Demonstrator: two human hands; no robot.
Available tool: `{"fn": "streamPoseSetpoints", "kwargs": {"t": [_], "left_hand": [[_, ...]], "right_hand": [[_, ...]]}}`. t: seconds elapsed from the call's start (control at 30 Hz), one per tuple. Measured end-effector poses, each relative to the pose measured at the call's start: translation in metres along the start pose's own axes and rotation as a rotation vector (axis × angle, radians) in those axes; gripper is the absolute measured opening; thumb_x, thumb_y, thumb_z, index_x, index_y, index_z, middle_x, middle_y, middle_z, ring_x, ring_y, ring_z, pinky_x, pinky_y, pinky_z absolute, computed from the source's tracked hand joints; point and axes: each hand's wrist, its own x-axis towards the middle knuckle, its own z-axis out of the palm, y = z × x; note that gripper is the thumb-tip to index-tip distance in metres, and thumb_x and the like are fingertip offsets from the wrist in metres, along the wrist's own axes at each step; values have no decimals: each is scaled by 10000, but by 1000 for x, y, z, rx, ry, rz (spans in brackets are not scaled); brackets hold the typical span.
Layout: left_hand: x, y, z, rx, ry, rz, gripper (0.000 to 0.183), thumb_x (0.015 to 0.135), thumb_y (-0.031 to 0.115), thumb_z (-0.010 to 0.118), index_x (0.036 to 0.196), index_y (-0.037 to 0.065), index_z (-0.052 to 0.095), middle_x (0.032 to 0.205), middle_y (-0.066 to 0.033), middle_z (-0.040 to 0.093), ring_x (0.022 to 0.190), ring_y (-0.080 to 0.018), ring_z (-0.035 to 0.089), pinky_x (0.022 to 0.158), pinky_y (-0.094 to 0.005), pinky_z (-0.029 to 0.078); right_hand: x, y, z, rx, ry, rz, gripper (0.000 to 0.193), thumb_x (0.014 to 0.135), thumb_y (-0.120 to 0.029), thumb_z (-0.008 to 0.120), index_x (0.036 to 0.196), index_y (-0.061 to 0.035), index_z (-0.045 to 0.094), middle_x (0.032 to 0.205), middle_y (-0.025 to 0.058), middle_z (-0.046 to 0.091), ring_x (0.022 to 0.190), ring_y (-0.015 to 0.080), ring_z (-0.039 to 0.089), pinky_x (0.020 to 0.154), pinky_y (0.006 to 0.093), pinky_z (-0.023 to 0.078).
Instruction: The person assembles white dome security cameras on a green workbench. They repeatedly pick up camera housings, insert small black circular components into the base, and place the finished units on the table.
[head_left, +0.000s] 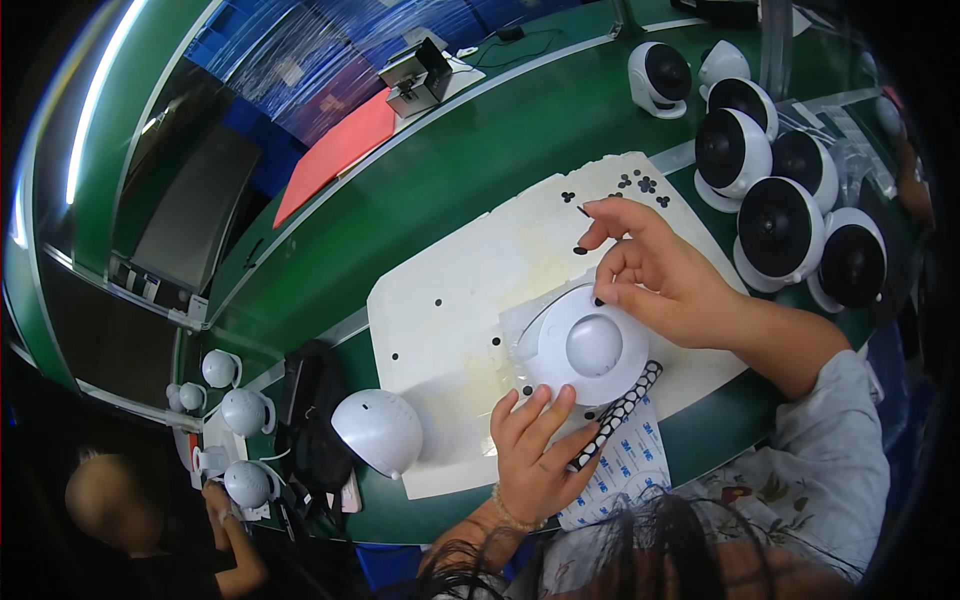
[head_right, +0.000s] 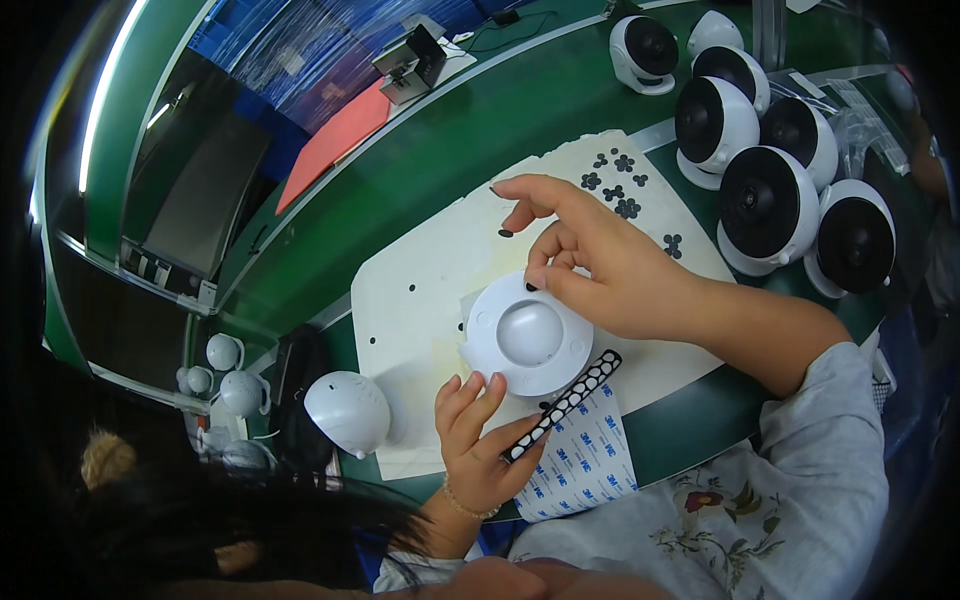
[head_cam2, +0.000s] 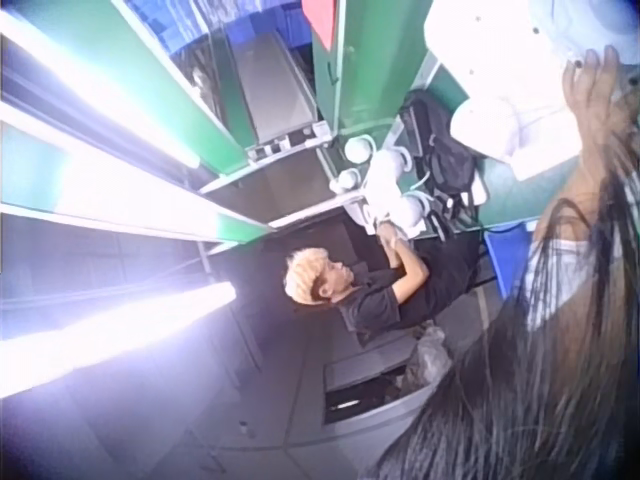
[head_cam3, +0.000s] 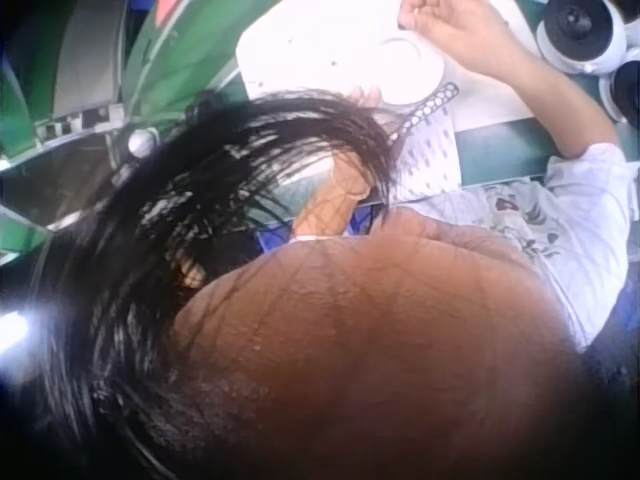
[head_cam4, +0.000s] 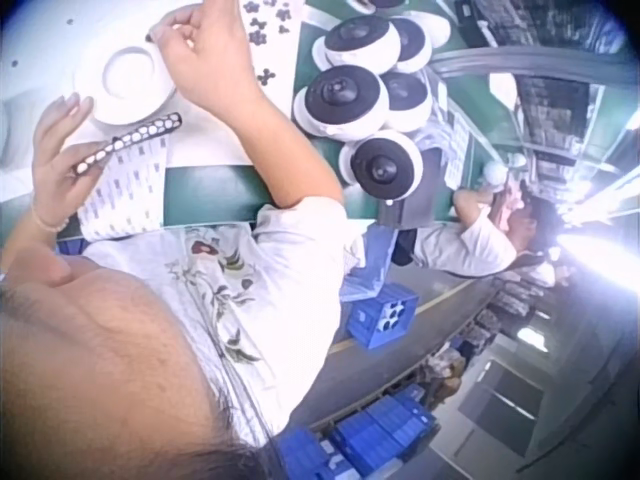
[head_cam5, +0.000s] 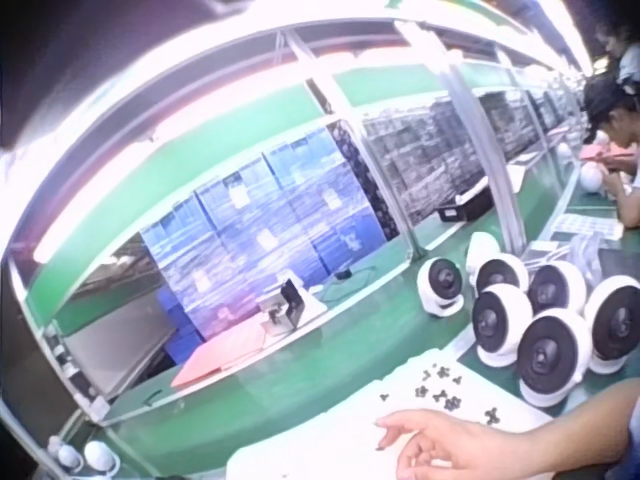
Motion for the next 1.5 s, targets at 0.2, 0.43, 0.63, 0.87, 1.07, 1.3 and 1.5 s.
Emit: {"fn": "streamPoseSetpoints", "kwargs": {"t": [0.2, 0.43, 0.63, 0.87, 1.07, 1.3, 1.5], "left_hand": [[0, 3, -2, 7, -20, 0, 246, 570, 133, 727, 806, 130, 656, 1213, -123, 504, 1182, -264, 389, 973, -452, 258], [0, 1, -2, 0, -18, 10, 255, 566, 123, 719, 811, 117, 649, 1210, -116, 510, 1180, -269, 393, 976, -456, 253], [0, 1, -3, 10, -28, -1, 256, 579, 121, 717, 824, 108, 643, 1222, -129, 506, 1183, -275, 395, 980, -455, 241], [-1, 3, 2, -30, 5, -11, 233, 590, 123, 703, 812, 101, 636, 1234, -127, 499, 1189, -269, 388, 990, -453, 219], [-1, 4, 1, -36, -3, -28, 212, 604, 139, 675, 807, 97, 632, 1232, -120, 501, 1190, -263, 385, 995, -454, 208], [0, 2, 2, -33, -3, -9, 214, 606, 140, 672, 812, 95, 632, 1228, -114, 503, 1188, -260, 387, 992, -460, 214], [0, 1, -1, -11, 3, 1, 213, 615, 126, 674, 821, 91, 634, 1234, -110, 496, 1194, -260, 381, 989, -460, 222]], "right_hand": [[-3, 1, 1, -116, -1, -35, 563, 768, 70, 448, 1297, -77, 322, 1075, 105, 450, 775, 108, 524, 686, 228, 431], [-9, 2, 5, -472, 50, -250, 517, 766, 55, 486, 1254, -88, 391, 997, 110, 533, 757, 197, 542, 690, 280, 451], [-14, -7, 1, -847, 27, -485, 516, 734, 8, 550, 1224, -94, 426, 926, 74, 600, 768, 251, 541, 734, 326, 423], [2, -3, 21, -356, 13, -276, 523, 749, -11, 534, 1241, -63, 366, 843, 52, 578, 830, 238, 529, 850, 373, 330], [5, 2, 29, -308, -64, -193, 509, 761, -11, 514, 1241, -48, 349, 829, 58, 573, 832, 233, 530, 875, 372, 312], [2, -1, 28, -704, -48, -414, 413, 763, -31, 530, 1170, -60, 460, 866, 44, 594, 870, 224, 551, 918, 414, 300], [-19, -17, 25, -1004, -132, -435, 323, 747, -123, 606, 1066, -106, 557, 1149, 86, 543, 1150, 283, 449, 987, 487, 242]]}}
